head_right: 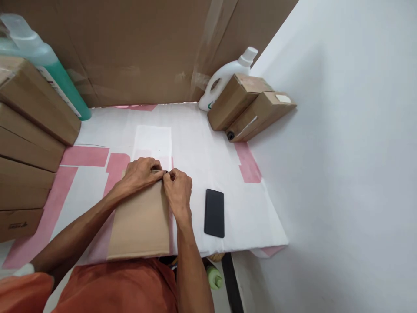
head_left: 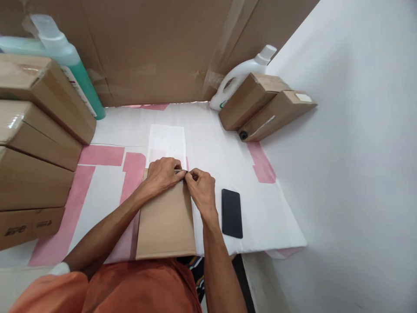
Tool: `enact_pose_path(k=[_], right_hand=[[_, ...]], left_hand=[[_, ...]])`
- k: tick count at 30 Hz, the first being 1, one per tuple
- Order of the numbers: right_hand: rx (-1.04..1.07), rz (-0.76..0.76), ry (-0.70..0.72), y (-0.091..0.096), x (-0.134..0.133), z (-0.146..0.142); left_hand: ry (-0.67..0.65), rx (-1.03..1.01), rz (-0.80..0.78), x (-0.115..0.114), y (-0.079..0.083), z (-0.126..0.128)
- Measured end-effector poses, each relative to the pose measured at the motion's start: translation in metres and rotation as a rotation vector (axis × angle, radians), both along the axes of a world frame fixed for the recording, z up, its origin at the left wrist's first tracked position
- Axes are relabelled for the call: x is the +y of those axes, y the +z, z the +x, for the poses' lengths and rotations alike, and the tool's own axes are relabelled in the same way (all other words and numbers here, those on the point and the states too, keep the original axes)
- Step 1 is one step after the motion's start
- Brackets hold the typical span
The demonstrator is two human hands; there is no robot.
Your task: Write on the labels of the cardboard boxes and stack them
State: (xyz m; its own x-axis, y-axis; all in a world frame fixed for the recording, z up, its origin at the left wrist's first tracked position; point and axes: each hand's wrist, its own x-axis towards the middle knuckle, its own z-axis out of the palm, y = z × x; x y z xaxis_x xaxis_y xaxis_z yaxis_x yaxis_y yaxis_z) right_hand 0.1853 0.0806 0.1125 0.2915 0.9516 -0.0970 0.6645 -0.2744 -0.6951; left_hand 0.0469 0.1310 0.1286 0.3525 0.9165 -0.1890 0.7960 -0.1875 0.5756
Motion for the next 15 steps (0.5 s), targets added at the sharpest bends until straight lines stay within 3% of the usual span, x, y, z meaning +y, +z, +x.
enact_pose_path(k=[6,11,15], right_hand=[[-0.004,0.057,0.019,-0.003,-0.001,-0.001],[0.183,0.098,0.062,-0.008,-0.015,0.003],[0.294,0.094,-0.028,-0.02,-0.036,0.015]], left_hand=[[-0.024,-0.014,0.035,0.0,-0.006,-0.002],[-0.014,-0.016,0.045,-0.001,-0.006,-0.003],[-0.019,0.012,0.046,-0.001,-0.003,-0.004]])
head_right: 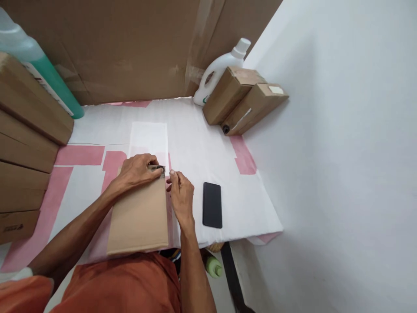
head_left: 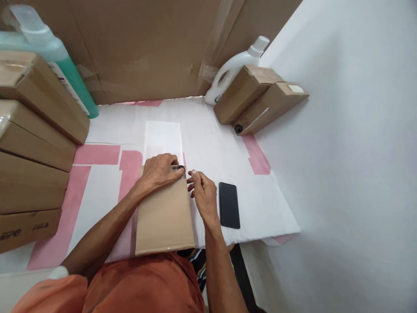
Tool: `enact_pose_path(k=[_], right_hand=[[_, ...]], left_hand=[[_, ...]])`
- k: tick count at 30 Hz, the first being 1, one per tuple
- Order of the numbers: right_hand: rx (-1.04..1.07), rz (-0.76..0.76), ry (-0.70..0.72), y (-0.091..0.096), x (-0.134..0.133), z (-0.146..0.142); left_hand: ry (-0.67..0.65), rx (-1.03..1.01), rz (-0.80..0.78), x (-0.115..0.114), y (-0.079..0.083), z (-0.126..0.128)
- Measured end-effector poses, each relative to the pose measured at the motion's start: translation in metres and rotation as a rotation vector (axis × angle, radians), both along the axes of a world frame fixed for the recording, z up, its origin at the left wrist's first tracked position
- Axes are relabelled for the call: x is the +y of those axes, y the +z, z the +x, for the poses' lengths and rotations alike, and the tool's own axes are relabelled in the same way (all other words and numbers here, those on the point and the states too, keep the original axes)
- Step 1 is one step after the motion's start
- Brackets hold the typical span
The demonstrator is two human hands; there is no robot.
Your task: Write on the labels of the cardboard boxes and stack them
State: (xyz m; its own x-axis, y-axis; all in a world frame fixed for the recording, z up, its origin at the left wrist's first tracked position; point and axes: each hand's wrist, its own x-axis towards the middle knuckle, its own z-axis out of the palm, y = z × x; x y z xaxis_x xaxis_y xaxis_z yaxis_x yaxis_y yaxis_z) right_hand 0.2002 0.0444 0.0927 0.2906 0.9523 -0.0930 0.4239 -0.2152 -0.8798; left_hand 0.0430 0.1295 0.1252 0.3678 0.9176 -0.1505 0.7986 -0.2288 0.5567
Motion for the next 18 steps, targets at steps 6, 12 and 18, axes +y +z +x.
enact_pose_path(k=[6,12,18], right_hand=[[-0.49,-0.389,-0.08,-0.02,-0.04,0.035],[-0.456,-0.458,0.019,-0.041,-0.055,0.041],[0.078,-0.045,-0.151,-0.028,-0.046,0.044]], left_hand=[[-0.035,0.061,-0.031,-0.001,0.003,0.003],[-0.084,-0.024,-0.018,-0.003,0.011,-0.006],[-0.223,-0.041,0.181,-0.013,0.01,-0.03]])
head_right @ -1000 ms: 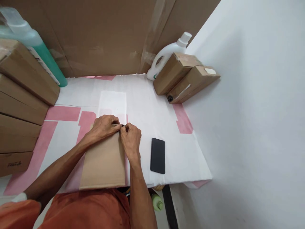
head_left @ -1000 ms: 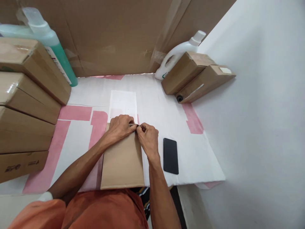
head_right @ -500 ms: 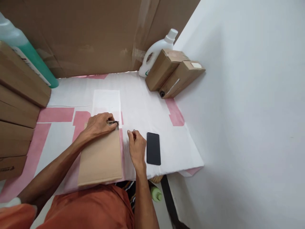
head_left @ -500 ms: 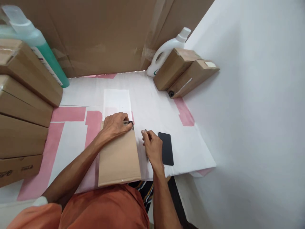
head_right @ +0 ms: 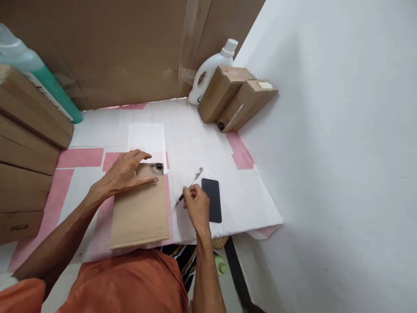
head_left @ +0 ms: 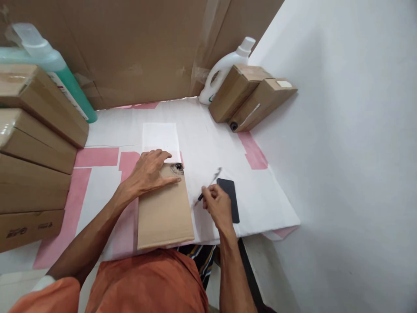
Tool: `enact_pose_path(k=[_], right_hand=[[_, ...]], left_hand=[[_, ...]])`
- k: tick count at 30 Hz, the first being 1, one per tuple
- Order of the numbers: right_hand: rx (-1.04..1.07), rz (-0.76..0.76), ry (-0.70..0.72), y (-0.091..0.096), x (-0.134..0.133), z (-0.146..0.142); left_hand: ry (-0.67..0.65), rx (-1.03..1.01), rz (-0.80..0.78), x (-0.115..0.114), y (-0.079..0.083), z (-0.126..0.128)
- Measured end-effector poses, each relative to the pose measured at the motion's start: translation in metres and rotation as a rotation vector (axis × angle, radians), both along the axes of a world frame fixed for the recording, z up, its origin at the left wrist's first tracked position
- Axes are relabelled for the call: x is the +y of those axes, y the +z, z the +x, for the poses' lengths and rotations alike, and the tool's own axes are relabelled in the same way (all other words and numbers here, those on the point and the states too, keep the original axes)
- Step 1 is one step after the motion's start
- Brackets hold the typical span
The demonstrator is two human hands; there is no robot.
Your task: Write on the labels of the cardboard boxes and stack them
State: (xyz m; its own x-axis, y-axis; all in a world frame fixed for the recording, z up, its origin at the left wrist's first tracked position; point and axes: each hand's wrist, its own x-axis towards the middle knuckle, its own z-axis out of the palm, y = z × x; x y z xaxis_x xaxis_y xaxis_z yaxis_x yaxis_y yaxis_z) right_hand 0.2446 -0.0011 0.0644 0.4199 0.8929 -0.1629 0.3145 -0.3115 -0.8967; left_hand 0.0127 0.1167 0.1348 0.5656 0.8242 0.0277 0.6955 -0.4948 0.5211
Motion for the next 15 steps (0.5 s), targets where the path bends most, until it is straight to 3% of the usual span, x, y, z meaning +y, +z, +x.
enact_pose_path(k=[4,8,11,15], right_hand=[[0.502,0.335,-0.248,0.029,0.017,-0.013],[0.789,0.425,-0.28,0.048,0.035,-0.032],[0.852,0.453,-0.264,0.051,0.042,-0.042],[0.718,0.466,-0.182,0.048,0.046,-0.05]], left_hand=[[0.058,0.125,0.046,-0.01,-0.009,-0.006],[0.099,0.119,0.021,-0.014,-0.014,-0.005],[0.106,0.105,0.014,-0.013,-0.016,-0.004],[0.113,0.095,0.013,-0.012,-0.018,-0.004]])
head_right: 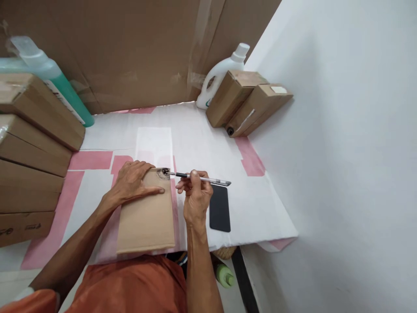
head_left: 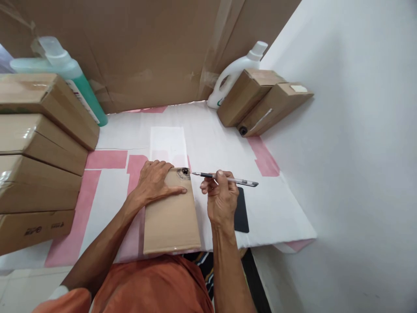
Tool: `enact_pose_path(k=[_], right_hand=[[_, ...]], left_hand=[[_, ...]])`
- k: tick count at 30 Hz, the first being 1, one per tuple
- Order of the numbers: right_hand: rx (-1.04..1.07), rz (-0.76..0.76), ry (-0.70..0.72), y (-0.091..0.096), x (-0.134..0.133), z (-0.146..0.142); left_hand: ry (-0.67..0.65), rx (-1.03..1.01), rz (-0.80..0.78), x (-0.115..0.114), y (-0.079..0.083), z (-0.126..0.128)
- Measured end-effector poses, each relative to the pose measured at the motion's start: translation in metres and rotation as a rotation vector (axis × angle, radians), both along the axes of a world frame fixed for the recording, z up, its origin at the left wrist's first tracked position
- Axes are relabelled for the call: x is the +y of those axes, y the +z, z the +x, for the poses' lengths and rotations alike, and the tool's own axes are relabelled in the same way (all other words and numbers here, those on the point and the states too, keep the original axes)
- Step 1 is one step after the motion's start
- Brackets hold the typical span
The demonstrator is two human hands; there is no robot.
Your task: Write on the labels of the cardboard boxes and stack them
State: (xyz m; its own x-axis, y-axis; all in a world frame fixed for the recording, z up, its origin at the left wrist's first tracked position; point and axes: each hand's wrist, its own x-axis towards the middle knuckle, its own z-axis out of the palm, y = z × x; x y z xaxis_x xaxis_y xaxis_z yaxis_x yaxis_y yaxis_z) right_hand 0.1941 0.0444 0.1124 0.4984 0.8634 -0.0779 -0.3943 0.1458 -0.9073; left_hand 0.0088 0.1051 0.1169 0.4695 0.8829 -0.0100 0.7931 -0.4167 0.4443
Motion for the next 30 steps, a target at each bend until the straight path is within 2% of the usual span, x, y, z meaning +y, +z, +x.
enact_pose_path(k=[10,17,30], right_hand=[[-0.342,-0.037,0.117,-0.012,0.0,-0.014],[-0.369,-0.077,0.112,-0.011,0.002,-0.016],[-0.528,-0.133,0.2,-0.013,0.007,-0.007]], left_hand=[[0.005,0.008,-0.013,-0.001,0.006,0.002],[0.005,0.005,-0.027,-0.001,0.008,0.002],[-0.001,-0.024,0.003,-0.001,0.002,0.0]])
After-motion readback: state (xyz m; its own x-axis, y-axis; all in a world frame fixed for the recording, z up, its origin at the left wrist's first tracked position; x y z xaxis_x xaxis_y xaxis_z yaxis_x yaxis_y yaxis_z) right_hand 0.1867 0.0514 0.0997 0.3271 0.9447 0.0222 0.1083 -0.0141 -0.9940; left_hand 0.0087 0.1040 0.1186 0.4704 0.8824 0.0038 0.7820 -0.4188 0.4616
